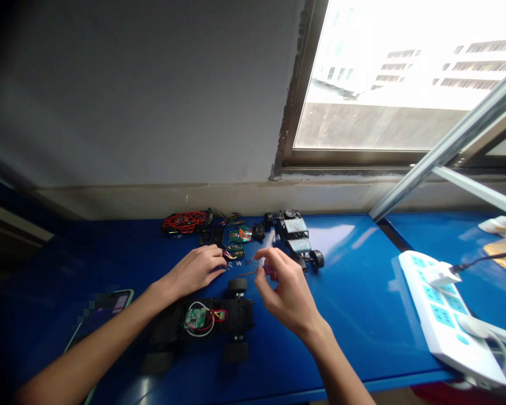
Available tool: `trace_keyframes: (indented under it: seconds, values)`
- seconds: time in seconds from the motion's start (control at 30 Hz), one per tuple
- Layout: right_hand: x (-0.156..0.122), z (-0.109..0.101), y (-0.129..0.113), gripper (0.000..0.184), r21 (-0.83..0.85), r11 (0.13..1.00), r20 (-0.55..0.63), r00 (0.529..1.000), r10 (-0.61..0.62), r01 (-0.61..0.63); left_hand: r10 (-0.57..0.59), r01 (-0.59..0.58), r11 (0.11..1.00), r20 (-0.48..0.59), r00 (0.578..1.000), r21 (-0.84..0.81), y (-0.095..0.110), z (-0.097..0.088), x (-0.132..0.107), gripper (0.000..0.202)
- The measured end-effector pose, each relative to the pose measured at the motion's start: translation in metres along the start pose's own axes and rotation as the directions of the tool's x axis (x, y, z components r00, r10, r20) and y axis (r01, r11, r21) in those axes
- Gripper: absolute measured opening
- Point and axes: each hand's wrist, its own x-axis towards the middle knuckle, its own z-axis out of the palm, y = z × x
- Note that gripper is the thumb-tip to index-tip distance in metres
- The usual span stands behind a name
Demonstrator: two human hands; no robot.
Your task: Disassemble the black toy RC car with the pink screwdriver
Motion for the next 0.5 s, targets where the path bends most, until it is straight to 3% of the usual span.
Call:
trace_keyframes:
  seconds: [0.3, 0.5]
  values:
    - [-0.003, -0.004, -0.007, 0.012, 0.01, 1.0, 0.013, 1.0, 0.019, -0.019, 0.032, -0.033, 0.999, -0.042, 0.999, -0.015, 0.004, 0.004, 0.008, 0.013]
    - [-0.007, -0.013, -0.014, 0.013, 0.08, 0.995, 0.013, 0.998, 0.061, -0.062, -0.003, 0.0, 0.999, -0.07, 0.998, -0.047, 0.009, -0.012, -0.008, 0.012]
